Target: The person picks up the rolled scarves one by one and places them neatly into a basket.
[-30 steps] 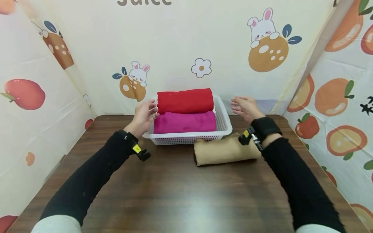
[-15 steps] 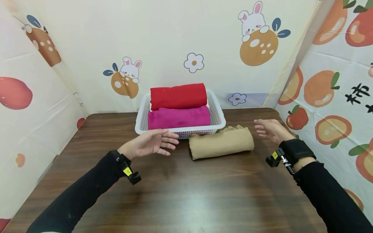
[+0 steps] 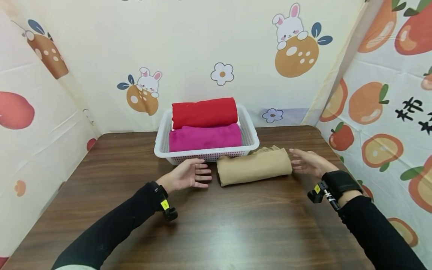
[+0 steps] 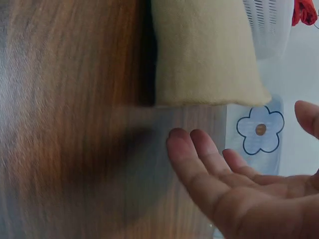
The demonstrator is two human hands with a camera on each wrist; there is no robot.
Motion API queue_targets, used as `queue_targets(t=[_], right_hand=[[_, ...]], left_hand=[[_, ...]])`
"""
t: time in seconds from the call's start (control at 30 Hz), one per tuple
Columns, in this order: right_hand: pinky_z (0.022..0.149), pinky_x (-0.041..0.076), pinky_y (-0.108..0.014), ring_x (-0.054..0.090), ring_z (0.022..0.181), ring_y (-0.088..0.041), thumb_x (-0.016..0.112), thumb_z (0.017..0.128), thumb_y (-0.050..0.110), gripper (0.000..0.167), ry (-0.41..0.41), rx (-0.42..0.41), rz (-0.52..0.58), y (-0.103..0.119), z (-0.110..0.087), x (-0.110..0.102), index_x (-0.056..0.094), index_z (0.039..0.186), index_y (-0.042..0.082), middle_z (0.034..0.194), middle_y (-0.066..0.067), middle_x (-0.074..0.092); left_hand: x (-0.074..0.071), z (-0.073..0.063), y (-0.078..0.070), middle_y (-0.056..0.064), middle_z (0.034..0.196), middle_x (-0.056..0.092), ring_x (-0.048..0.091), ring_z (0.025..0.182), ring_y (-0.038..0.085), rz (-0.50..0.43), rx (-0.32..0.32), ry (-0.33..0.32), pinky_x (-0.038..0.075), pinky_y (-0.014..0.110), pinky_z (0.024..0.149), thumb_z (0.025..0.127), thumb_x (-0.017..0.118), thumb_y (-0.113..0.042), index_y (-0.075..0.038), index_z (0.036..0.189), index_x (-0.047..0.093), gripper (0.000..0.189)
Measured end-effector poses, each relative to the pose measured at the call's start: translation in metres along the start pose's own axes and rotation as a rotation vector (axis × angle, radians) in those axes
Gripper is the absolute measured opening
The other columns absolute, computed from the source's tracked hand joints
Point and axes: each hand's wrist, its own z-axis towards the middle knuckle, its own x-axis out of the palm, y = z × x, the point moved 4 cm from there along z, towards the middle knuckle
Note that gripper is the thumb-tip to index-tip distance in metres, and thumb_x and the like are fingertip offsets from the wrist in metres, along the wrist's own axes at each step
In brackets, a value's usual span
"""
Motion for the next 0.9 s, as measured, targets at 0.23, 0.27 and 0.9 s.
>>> queue_targets(t=[0.23, 0.27, 0.9], right_hand=[[0.099, 0.041, -0.043, 0.052, 0.102, -0.015, 0.033, 0.101, 0.046, 0.080, 0.037, 0.001, 0.007, -0.007, 0.011, 0.012, 0.002, 0.144, -0.013, 0.134, -0.031, 0.032], [0.098, 0.042, -0.042, 0.051, 0.104, -0.016, 0.033, 0.101, 0.046, 0.079, 0.041, -0.002, 0.003, -0.007, 0.013, 0.014, 0.002, 0.144, -0.013, 0.134, -0.029, 0.032], [0.077, 0.051, -0.034, 0.061, 0.084, -0.012, 0.050, 0.099, 0.025, 0.026, 0.019, 0.001, 0.276, -0.011, 0.033, 0.029, 0.048, 0.108, 0.000, 0.090, 0.000, 0.062]], left_hand=[[0.011, 0.020, 0.014, 0.027, 0.150, 0.018, 0.026, 0.133, 0.046, -0.061, 0.011, -0.098, 0.029, 0.058, 0.104, 0.093, 0.048, -0.020, 0.008, 0.145, 0.015, 0.067], [0.013, 0.023, 0.014, 0.027, 0.150, 0.018, 0.026, 0.133, 0.047, -0.064, 0.015, -0.101, 0.029, 0.058, 0.104, 0.093, 0.048, -0.019, 0.009, 0.145, 0.016, 0.067], [0.033, 0.057, 0.023, 0.009, 0.088, 0.066, 0.063, 0.094, 0.027, 0.174, 0.071, -0.236, 0.046, 0.050, 0.090, 0.094, 0.061, -0.016, -0.003, 0.098, 0.061, 0.013]])
